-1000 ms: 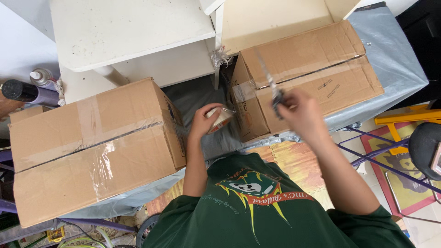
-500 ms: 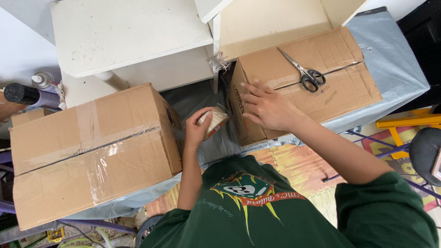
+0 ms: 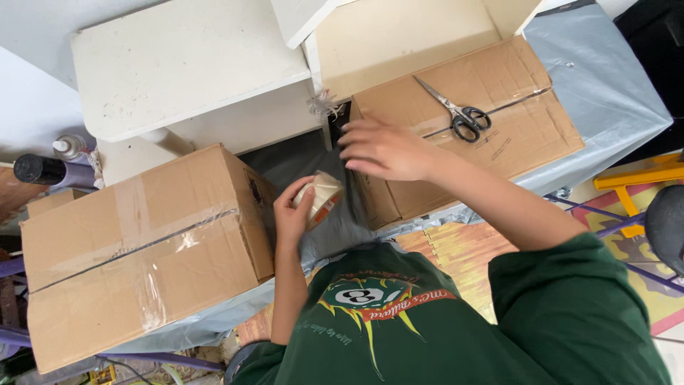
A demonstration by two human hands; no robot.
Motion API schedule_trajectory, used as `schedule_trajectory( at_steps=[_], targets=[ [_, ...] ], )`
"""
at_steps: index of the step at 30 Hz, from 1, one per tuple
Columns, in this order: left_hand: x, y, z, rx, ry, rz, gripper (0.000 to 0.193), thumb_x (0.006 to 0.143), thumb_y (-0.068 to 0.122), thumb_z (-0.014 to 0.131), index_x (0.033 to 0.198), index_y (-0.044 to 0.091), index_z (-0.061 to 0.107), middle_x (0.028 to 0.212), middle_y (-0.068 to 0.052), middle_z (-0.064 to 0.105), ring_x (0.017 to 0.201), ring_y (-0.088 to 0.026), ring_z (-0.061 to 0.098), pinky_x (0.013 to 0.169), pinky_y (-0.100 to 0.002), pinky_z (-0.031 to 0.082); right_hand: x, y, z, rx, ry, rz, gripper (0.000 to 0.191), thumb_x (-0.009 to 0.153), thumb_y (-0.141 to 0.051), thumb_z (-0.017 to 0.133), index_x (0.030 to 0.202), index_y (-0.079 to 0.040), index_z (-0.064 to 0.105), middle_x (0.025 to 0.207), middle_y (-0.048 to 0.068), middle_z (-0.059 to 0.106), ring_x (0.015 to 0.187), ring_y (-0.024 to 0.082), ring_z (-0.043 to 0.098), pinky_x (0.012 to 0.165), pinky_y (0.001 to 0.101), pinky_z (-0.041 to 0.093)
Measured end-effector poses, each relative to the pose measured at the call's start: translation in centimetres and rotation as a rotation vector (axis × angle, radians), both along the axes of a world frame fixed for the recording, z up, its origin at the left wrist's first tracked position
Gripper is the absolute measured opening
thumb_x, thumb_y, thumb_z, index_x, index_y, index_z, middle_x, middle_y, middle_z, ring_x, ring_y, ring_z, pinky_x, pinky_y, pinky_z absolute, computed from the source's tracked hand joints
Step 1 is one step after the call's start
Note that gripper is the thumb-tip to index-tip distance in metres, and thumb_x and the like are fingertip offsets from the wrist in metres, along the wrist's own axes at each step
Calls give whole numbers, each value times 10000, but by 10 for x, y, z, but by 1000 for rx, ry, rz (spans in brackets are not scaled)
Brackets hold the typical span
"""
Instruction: The person crumples sheets of newspaper and places them into a cardboard box, then folds the box flaps closed and seals the top seam with clear packing tape, cutting the tape with scissors and pressing it down. They move a pink plate aside on the covered table while working.
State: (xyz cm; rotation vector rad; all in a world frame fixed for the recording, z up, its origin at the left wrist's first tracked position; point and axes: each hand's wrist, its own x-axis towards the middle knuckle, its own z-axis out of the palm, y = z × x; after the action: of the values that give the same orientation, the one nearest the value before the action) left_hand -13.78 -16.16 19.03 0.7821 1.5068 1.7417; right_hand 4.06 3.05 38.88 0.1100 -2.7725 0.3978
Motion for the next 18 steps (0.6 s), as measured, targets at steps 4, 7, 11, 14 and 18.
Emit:
schedule_trajectory(
  at_steps=[4,7,11,14,18],
  targets=[
    [-1,-9,15,12,24,47,255,972,117,702,1204,17,736,1158,-71,746,1025,-109,670,901,-261,539,83,19,-12,184,159,-811,463,909,-215,755,1289,14,619,1363,212,578,1328,417,476,1077,537,403],
    [-3,-13,34,32,45,69,262,969,101,699,1214,12,728,1164,-74,744,1034,-112,675,911,-269,545,123,29,-34,173,36,-879,519,907,-240,815,1340,-21,629,1370,176,577,1296,381,488,1057,517,423],
    [3,-8,64,91,91,152,267,977,86,696,1228,-5,712,1181,-76,738,1043,-110,667,931,-271,540,154,79,-46,-154,78,-757,499,829,-175,800,1289,-53,649,1297,171,582,1242,392,498,1081,477,447],
    [15,2,91,108,129,235,262,990,75,692,1236,-13,708,1171,-81,739,1032,-110,664,932,-270,536,150,160,-50,-153,108,-664,438,842,-140,795,1261,-89,677,1313,132,599,1246,379,511,1082,472,450],
    [38,20,134,159,199,256,252,1004,59,674,1242,-19,700,1194,-82,736,1064,-109,656,963,-265,524,95,274,-78,-164,79,-490,347,884,-104,738,1221,-88,659,1321,111,588,1313,367,477,1072,460,459]
  ],
)
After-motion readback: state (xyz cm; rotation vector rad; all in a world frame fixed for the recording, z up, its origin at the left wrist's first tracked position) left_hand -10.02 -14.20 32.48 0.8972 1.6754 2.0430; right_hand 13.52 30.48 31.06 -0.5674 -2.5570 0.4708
